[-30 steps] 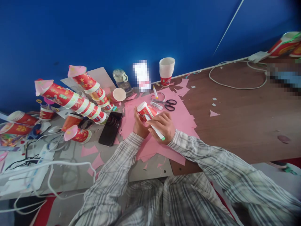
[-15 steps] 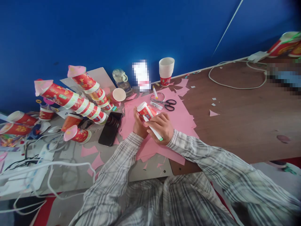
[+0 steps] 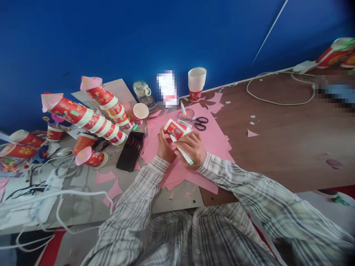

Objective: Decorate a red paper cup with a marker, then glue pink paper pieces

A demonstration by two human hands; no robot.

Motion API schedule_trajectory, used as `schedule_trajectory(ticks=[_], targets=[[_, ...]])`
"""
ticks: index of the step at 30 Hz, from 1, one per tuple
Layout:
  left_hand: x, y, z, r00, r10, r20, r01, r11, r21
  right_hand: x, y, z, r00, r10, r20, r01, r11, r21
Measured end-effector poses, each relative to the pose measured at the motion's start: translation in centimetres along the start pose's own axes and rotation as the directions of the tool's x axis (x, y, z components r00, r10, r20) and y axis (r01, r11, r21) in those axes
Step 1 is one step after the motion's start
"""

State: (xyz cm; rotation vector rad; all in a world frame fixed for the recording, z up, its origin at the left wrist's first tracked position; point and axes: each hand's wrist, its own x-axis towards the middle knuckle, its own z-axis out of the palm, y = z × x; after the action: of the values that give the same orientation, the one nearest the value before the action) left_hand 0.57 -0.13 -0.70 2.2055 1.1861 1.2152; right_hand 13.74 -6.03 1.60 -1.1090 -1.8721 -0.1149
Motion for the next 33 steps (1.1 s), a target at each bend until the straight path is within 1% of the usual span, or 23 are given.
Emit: schedule_trajectory(ticks=[2, 4, 6, 11, 20, 25, 33], targets=[[0.1, 0.0, -0.1, 0.998, 0.027, -0.06, -0.023, 0.998, 0.061, 0.0, 0.0, -0.1, 1.0, -0.004, -0.009, 0.004, 1.0, 0.003], [0.1, 0.1, -0.2, 0.995, 0.021, -0.093, -0.015, 0.998, 0.059, 0.1, 0.0, -0.2, 1.0, -0.005, -0.021, 0.005, 1.0, 0.001], [0.0, 0.2, -0.2, 0.996, 0.011, -0.086, -0.008, 0.999, 0.037, 0.1, 0.0, -0.2, 1.0, -0.002, -0.03, 0.002, 1.0, -0.007], [-0.2, -0.1, 0.0, 0.998, 0.042, -0.045, -0.04, 0.998, 0.051, 0.2, 0.1, -0.3, 0.999, 0.006, -0.033, -0.007, 1.0, -0.021], [-0.3, -0.5, 0.2, 0.993, 0.112, -0.041, -0.107, 0.988, 0.107, 0.1, 0.2, -0.2, 1.0, 0.008, -0.022, -0.009, 0.999, -0.047], [-0.2, -0.6, 0.0, 0.993, 0.1, -0.068, -0.094, 0.991, 0.093, 0.2, 0.2, -0.3, 0.999, 0.017, -0.04, -0.019, 0.999, -0.047], [0.6, -0.9, -0.5, 0.989, 0.063, -0.136, -0.05, 0.994, 0.099, 0.5, 0.3, -0.9, 0.994, 0.089, -0.061, -0.093, 0.994, -0.056]])
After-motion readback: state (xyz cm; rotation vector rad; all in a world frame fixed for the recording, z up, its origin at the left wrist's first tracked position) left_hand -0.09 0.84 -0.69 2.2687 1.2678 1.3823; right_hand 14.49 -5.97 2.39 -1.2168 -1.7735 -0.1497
